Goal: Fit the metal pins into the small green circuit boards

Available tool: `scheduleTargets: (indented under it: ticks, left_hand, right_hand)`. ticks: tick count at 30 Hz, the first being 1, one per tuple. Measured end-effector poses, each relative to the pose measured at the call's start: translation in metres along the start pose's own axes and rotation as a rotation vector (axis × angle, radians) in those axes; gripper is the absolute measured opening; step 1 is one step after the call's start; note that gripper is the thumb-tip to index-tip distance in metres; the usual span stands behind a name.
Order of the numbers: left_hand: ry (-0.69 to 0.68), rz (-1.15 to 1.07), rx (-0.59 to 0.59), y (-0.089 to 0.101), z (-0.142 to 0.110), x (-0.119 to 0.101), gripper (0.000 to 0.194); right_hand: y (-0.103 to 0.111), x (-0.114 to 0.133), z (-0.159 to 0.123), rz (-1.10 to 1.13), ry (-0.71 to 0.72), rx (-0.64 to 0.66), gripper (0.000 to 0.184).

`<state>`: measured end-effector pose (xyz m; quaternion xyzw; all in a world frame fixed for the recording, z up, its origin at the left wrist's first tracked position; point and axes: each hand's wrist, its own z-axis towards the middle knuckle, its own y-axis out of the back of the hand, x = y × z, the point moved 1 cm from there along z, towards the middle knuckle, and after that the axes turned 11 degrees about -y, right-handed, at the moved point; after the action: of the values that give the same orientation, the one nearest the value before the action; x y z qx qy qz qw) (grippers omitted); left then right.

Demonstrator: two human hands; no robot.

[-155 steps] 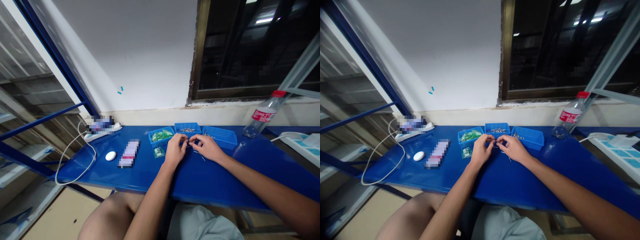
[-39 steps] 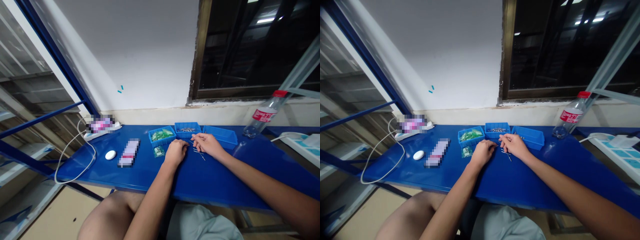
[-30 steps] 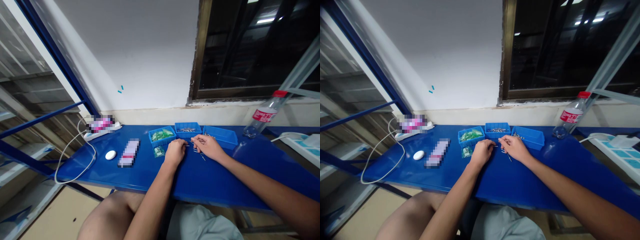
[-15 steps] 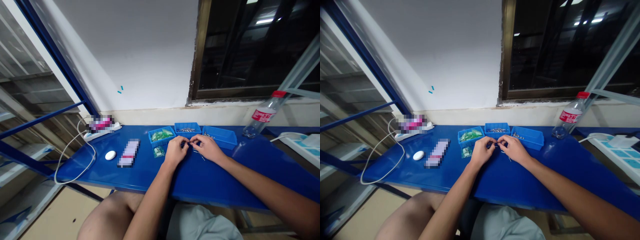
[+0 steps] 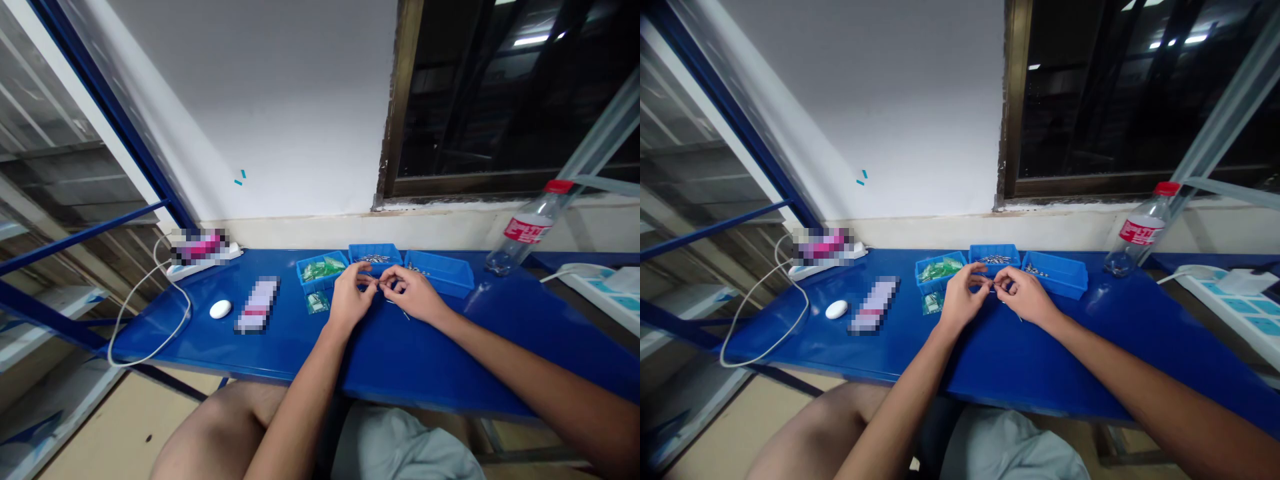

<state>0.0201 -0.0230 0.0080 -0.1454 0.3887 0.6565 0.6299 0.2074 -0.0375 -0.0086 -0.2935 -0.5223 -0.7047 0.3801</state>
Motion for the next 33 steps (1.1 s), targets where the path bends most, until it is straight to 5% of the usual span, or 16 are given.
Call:
scheduleTargets:
  ticks: [4,11,15,20,25,33]
  left_hand:
    - [0.059,-0.072,-0.011,-0.001,-0.001,0.001,0.055]
    - [0.032,-0.066,-0.006,-0.001,-0.001,0.001,0.032]
    - [0.067,-0.051,-0.055,-0.002,-0.001,0.004,0.036]
    - [0.094,-0.023,-0.028,-0.002,-0.002,0.010,0.035]
    - [0.062,0.032,0.031,-0.002,-0.003,0.011,0.029]
    - [0.038,-0.040,0.041,-0.002,-0.003,0.011,0.023]
  right_hand:
    - [-0.001,-0.002,0.000,0.064,-0.040,-0.037,0.019]
    - [-0.007,-0.004,0.001,0.124,-0.043,0.024,0.023]
    - [-0.004,0.001,0.000,0.107,-0.030,-0.025,0.023]
    - [0.007,0.010,-0.004,-0.035,0.128,-0.167,0.017]
    - [0.011,0.009,-0.002,-0.229,0.306,-0.102,0.008]
    - [0.005,0.002,0.000,-0.287,0.282,-0.047,0.006]
